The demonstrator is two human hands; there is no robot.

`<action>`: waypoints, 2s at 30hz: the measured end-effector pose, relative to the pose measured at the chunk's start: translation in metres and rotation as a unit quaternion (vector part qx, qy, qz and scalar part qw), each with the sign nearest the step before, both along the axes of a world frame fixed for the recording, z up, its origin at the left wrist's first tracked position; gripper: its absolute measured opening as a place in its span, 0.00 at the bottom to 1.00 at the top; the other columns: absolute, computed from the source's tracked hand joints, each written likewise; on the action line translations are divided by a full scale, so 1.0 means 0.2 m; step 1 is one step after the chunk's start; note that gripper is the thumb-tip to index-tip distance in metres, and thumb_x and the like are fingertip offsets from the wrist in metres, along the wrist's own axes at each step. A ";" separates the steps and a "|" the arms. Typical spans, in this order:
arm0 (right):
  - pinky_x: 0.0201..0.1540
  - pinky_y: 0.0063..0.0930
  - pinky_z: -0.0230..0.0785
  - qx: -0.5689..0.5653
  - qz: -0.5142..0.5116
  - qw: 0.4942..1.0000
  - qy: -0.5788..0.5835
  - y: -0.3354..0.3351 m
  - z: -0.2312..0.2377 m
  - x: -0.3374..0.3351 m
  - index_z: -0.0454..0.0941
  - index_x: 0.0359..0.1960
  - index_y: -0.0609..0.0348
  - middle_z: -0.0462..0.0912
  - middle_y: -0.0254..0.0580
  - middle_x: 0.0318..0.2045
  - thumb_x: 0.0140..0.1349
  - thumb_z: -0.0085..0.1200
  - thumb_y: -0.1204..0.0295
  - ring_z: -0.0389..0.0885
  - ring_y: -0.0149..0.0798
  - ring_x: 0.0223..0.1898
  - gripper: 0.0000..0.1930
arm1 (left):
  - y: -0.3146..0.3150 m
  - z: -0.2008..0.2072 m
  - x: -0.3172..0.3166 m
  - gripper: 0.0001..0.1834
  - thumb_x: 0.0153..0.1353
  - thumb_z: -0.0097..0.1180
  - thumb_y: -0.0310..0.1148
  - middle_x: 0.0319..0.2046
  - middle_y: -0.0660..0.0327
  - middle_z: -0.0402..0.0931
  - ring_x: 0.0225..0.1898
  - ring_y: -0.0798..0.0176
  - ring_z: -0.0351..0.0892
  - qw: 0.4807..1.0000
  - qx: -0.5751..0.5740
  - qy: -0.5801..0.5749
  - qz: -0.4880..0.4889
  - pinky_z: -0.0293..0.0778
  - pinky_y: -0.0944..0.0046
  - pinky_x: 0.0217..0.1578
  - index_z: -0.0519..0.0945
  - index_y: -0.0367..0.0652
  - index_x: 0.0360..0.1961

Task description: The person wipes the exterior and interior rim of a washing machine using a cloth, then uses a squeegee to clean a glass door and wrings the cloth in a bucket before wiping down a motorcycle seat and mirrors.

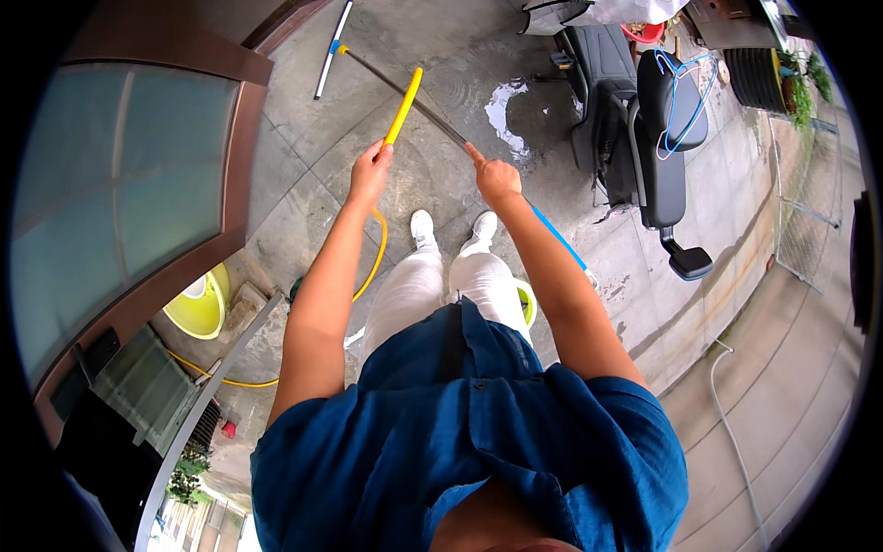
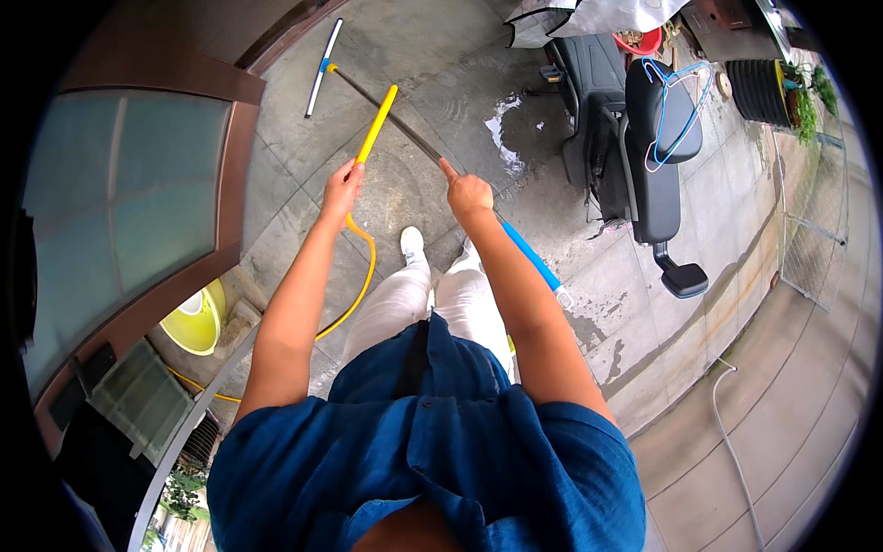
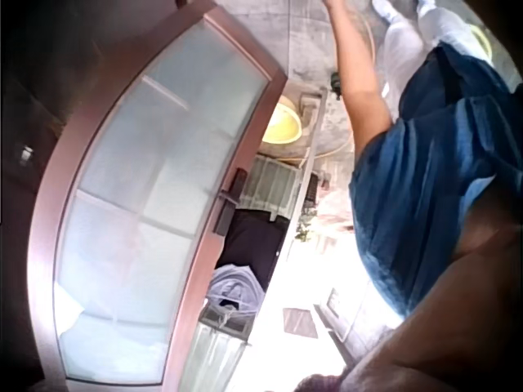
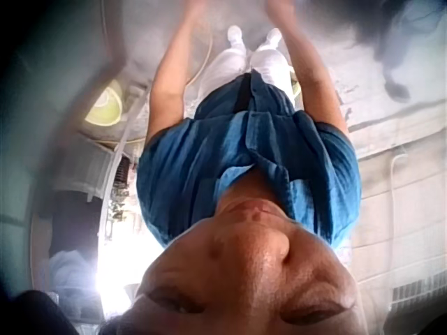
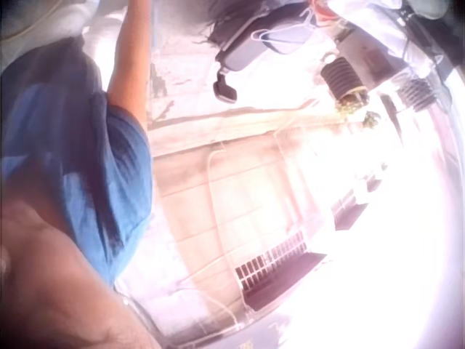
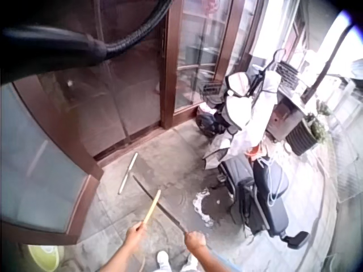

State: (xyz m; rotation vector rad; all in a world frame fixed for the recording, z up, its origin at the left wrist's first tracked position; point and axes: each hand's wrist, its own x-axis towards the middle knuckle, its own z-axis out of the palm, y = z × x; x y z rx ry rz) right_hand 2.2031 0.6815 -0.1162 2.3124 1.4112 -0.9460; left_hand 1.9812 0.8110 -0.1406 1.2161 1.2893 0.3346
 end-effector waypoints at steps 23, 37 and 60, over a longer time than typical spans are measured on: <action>0.40 0.51 0.73 -0.032 -0.240 0.970 -0.015 -1.43 0.40 0.18 0.64 0.64 0.19 0.82 0.57 0.33 0.69 0.41 0.60 0.82 0.58 0.35 0.22 | 0.22 0.09 0.06 0.24 0.67 0.55 0.42 0.23 0.71 0.68 0.24 0.77 0.64 0.999 0.011 -0.038 -0.011 0.64 0.75 0.25 0.74 0.40 0.59; 0.51 0.45 0.72 0.062 -0.223 0.970 0.075 0.16 -0.20 0.41 0.53 0.69 0.20 0.81 0.49 0.49 0.71 0.37 0.57 0.81 0.55 0.47 0.25 | 0.15 0.16 0.08 0.18 0.69 0.51 0.39 0.22 0.72 0.65 0.23 0.77 0.63 0.999 -0.036 -0.033 -0.008 0.62 0.75 0.25 0.76 0.40 0.55; 0.41 0.44 0.77 0.018 0.022 0.999 0.026 0.22 -0.09 0.02 0.42 0.72 0.25 0.84 0.48 0.39 0.71 0.39 0.61 0.85 0.50 0.38 0.31 | 0.31 0.05 -0.28 0.17 0.69 0.50 0.42 0.22 0.71 0.68 0.22 0.76 0.65 0.990 -0.034 -0.027 0.132 0.63 0.74 0.24 0.76 0.42 0.51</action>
